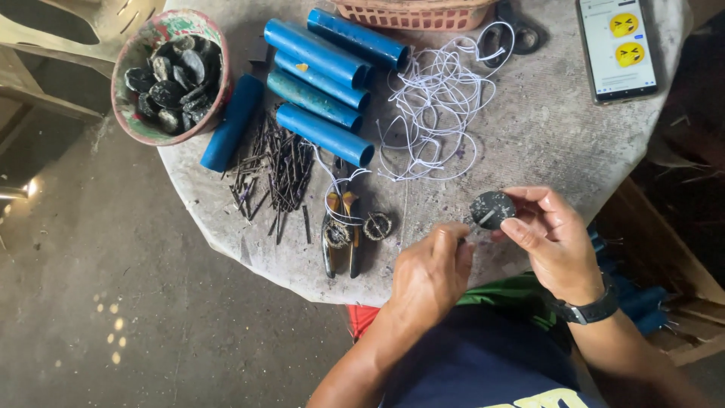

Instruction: The person is manually assembling candle wicks by threading flexible white wicks through small metal base plates on a workshop table.

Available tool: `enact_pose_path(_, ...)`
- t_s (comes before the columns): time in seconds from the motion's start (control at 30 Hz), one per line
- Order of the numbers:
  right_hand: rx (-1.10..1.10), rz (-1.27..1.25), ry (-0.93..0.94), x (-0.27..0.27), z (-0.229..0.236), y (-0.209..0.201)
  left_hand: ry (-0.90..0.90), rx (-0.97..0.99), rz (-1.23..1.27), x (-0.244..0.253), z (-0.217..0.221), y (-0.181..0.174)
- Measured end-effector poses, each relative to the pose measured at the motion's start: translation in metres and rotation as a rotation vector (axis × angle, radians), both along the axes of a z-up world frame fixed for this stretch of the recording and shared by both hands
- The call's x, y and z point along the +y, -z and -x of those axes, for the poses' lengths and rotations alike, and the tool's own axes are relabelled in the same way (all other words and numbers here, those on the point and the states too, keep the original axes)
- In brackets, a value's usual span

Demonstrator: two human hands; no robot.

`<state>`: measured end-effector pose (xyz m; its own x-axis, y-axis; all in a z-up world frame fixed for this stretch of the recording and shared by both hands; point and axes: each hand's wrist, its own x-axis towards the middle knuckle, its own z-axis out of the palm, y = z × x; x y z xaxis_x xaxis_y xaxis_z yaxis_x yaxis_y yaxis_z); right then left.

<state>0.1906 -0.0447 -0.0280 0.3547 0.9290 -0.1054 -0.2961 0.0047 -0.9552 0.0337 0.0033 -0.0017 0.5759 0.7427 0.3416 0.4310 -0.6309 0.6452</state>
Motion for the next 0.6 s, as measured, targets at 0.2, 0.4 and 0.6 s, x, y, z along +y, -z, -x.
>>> enact_pose_path(0.2,-0.311,0.084,-0.045,-0.001,-0.003,-0.008,-0.061,0.038,0.134,0.001,-0.002,0.003)
enact_pose_path(0.4,-0.063,-0.049,0.036,-0.002,0.001,0.001,-0.102,0.102,0.331,0.001,0.002,0.003)
enact_pose_path(0.6,-0.215,-0.02,0.032,0.001,0.002,-0.011,0.003,0.019,0.104,-0.004,0.009,-0.001)
